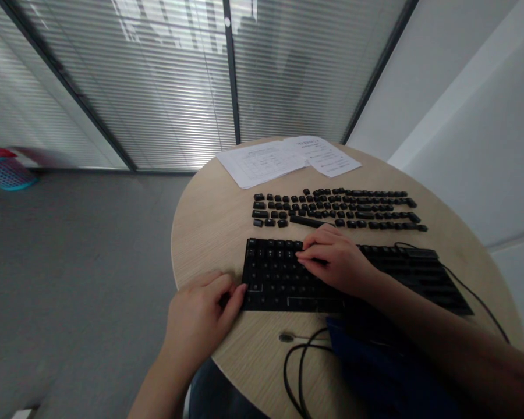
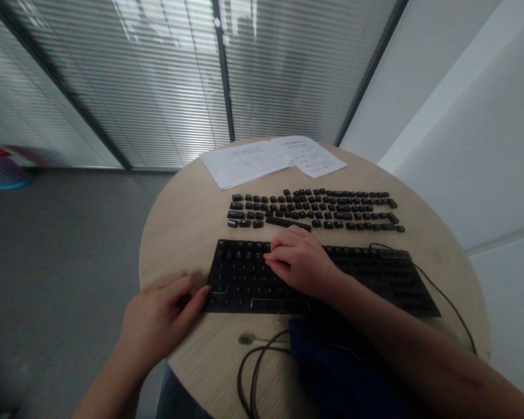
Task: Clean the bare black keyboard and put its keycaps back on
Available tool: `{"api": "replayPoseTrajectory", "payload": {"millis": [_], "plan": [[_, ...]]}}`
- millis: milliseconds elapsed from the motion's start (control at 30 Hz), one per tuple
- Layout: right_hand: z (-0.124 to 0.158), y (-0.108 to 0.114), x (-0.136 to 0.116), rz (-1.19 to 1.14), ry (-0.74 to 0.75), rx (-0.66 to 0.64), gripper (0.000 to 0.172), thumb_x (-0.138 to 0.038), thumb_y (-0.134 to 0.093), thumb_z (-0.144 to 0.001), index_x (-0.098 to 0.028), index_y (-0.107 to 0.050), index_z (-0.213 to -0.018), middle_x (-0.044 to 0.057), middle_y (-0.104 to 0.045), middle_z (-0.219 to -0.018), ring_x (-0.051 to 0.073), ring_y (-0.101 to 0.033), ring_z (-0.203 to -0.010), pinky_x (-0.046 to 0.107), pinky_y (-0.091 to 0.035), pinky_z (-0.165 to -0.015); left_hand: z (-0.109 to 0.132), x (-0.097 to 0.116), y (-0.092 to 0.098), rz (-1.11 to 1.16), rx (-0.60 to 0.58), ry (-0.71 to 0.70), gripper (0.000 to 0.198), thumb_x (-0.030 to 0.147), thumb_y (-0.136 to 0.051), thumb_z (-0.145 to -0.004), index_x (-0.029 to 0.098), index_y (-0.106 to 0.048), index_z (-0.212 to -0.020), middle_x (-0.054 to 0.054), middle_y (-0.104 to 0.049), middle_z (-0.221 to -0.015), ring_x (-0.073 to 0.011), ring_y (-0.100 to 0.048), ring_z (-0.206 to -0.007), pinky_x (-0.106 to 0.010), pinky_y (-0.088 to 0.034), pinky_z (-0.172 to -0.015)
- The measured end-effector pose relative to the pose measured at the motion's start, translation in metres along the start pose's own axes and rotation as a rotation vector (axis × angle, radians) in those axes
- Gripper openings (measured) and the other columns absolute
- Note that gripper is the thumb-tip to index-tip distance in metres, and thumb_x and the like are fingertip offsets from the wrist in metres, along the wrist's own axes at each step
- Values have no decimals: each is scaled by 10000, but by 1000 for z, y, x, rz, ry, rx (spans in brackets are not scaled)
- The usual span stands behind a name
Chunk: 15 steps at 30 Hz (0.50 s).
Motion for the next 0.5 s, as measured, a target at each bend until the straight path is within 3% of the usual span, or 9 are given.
{"api": "replayPoseTrajectory", "payload": {"millis": [500], "plan": [[-1,-8,5,-82,-62,-80,105,-171,-709,-930,-207,-773,-855,21,-795,-828,187,-673,-752,365,-516,-783,0,-4,-3,-19,-28,45,405,466,-473,-989,233,-571,-672,14,-592,-639,-148,-562,-589,-279,-353,-564]]}}
Point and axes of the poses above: each hand's wrist, its own z-axis away from the middle knuckle, its own y-axis out of the back of the hand, x = y × z, the point moved 7 cm from there along -z, towards the middle knuckle
